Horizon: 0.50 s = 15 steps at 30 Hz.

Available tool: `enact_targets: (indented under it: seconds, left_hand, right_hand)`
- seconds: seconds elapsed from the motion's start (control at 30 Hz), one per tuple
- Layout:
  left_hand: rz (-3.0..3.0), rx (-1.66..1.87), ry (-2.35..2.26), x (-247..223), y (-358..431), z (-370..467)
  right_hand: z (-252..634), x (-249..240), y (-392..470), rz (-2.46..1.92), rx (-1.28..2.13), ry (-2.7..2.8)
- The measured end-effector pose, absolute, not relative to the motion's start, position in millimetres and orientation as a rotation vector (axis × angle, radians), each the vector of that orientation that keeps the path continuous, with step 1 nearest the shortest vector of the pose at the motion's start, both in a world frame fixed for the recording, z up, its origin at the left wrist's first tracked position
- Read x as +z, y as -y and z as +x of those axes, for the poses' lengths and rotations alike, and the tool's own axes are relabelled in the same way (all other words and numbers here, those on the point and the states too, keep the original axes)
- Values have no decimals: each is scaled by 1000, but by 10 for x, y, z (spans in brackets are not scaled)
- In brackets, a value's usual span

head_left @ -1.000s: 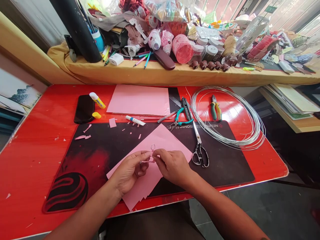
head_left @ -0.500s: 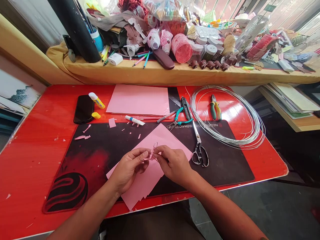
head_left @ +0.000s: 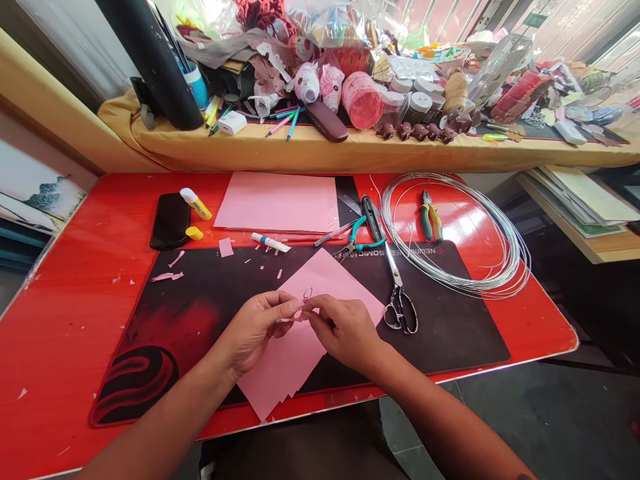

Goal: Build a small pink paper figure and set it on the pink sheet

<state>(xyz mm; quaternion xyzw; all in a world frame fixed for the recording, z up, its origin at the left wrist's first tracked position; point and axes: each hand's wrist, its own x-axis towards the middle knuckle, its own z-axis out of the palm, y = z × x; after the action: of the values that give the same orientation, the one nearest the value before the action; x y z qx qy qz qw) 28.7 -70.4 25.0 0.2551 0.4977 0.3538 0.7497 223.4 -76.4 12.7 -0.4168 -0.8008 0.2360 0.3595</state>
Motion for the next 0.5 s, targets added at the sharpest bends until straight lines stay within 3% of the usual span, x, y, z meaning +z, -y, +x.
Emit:
enact_targets:
  seconds: [0.5]
  left_hand:
    - [517, 835, -1148, 250, 774, 336]
  right_hand:
    - [2270, 203, 784, -1094, 621, 1988]
